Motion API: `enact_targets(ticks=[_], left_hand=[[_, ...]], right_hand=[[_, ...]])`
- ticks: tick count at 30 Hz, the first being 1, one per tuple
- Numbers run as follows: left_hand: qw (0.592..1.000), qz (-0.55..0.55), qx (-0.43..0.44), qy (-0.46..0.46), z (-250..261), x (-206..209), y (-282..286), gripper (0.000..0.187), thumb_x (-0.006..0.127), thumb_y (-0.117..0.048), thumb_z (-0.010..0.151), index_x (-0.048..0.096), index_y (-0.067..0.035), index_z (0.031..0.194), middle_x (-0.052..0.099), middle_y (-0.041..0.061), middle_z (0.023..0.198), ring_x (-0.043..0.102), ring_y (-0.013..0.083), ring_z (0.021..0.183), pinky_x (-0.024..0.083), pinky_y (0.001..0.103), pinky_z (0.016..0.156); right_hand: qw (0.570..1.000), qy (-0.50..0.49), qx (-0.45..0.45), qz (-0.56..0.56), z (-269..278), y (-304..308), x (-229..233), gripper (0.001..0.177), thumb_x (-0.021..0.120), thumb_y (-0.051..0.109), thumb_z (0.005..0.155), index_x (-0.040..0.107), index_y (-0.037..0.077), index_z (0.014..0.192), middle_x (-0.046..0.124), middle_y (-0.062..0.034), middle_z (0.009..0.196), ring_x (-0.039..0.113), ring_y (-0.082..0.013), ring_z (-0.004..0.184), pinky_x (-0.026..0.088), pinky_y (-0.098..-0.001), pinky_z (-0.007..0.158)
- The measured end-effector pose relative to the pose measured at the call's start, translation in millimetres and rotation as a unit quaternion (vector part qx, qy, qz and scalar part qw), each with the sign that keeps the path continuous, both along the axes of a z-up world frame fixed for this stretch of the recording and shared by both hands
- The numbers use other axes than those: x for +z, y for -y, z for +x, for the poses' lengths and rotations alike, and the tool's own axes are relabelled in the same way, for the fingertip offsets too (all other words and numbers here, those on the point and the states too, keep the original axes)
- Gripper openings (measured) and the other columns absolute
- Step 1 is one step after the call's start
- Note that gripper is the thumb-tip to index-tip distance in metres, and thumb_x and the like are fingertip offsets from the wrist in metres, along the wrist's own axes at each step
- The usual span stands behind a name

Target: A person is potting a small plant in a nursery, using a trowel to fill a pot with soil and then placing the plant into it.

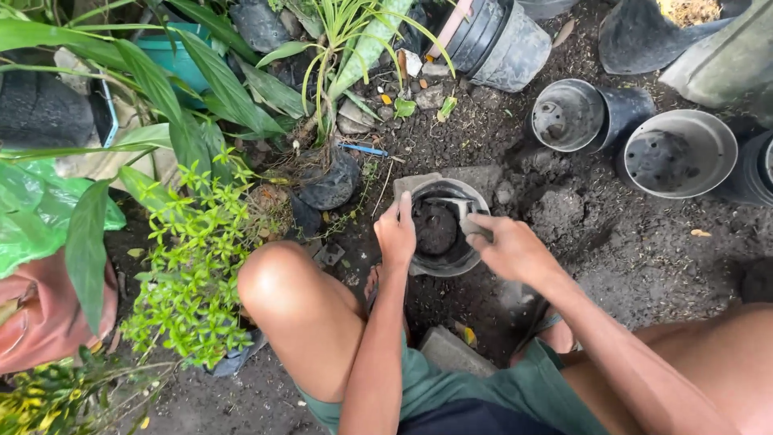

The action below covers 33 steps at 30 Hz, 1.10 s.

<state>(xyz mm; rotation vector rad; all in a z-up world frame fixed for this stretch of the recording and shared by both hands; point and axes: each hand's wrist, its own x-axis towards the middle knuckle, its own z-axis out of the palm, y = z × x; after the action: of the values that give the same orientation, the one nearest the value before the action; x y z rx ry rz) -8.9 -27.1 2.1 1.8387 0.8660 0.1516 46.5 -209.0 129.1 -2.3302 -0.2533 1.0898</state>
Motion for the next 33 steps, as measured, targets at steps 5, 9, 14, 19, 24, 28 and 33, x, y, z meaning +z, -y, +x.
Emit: enact_targets(ticks=[5, 9, 14, 19, 24, 28, 33], left_hand=[[1.0, 0.0, -0.004, 0.009, 4.7, -3.1, -1.8, 0.051, 0.05, -0.049, 0.105, 0.075, -0.006, 0.113, 0.076, 0.021, 0.106, 0.07, 0.0417, 0.108, 0.055, 0.055, 0.095], [0.999, -0.039, 0.01, -0.021, 6.8, 18.4, -3.2, 0.046, 0.052, -0.05, 0.103, 0.076, -0.014, 0.116, 0.078, 0.015, 0.107, 0.066, 0.0401, 0.115, 0.053, 0.051, 0.101], [0.999, -0.02, -0.011, -0.03, 8.0, 0.9, -10.4, 0.044, 0.052, -0.052, 0.102, 0.078, -0.017, 0.107, 0.077, 0.015, 0.103, 0.067, 0.0393, 0.112, 0.052, 0.052, 0.1], [0.999, -0.011, -0.033, -0.042, 13.4, -4.3, -25.1, 0.042, 0.059, -0.056, 0.096, 0.079, -0.021, 0.107, 0.077, 0.013, 0.105, 0.066, 0.0383, 0.115, 0.051, 0.051, 0.104], [0.999, -0.007, 0.024, -0.045, -1.5, 3.3, -1.8, 0.049, 0.061, -0.054, 0.095, 0.076, -0.012, 0.116, 0.076, 0.018, 0.114, 0.067, 0.0383, 0.117, 0.049, 0.05, 0.106], [0.993, -0.084, 0.087, -0.007, -9.1, -4.9, 9.2, 0.045, 0.054, -0.05, 0.101, 0.076, -0.016, 0.119, 0.076, 0.012, 0.118, 0.063, 0.0312, 0.125, 0.049, 0.045, 0.108], [0.992, -0.079, 0.085, -0.04, -7.4, 9.4, 6.3, 0.048, 0.053, -0.053, 0.099, 0.075, -0.017, 0.122, 0.075, 0.012, 0.12, 0.062, 0.0341, 0.126, 0.047, 0.048, 0.111]], right_hand=[[0.956, 0.211, 0.189, -0.076, -38.4, -32.3, -6.6, 0.051, 0.053, 0.026, 0.094, 0.056, 0.017, 0.144, 0.073, -0.0268, 0.099, 0.077, -0.0404, 0.073, 0.062, -0.057, 0.064], [0.927, 0.252, 0.254, -0.111, -83.4, -16.6, -24.5, 0.06, 0.049, 0.006, 0.091, 0.049, 0.004, 0.151, 0.068, -0.0304, 0.099, 0.078, -0.0368, 0.068, 0.064, -0.0525, 0.064], [0.968, 0.153, 0.193, -0.05, -47.9, 8.1, -16.6, 0.059, 0.048, 0.019, 0.098, 0.044, 0.019, 0.157, 0.07, -0.0302, 0.108, 0.078, -0.0448, 0.081, 0.064, -0.0587, 0.072], [1.0, -0.003, -0.01, -0.016, -27.6, 16.2, 49.4, 0.056, 0.052, 0.025, 0.098, 0.053, 0.016, 0.153, 0.074, -0.0294, 0.113, 0.078, -0.041, 0.092, 0.059, -0.0543, 0.083], [0.999, -0.006, -0.008, -0.046, -28.6, 17.3, 19.5, 0.055, 0.049, 0.025, 0.101, 0.05, 0.019, 0.156, 0.072, -0.026, 0.124, 0.078, -0.0316, 0.079, 0.061, -0.0504, 0.077], [1.0, -0.009, -0.005, -0.029, -13.0, 10.5, 12.4, 0.053, 0.053, 0.025, 0.099, 0.055, 0.015, 0.151, 0.074, -0.0271, 0.116, 0.077, -0.0348, 0.077, 0.06, -0.0492, 0.069], [0.998, -0.003, 0.055, -0.015, 1.2, -2.2, 18.9, 0.049, 0.052, 0.017, 0.099, 0.058, 0.009, 0.147, 0.077, -0.0287, 0.101, 0.072, -0.0278, 0.056, 0.057, -0.0416, 0.056]])
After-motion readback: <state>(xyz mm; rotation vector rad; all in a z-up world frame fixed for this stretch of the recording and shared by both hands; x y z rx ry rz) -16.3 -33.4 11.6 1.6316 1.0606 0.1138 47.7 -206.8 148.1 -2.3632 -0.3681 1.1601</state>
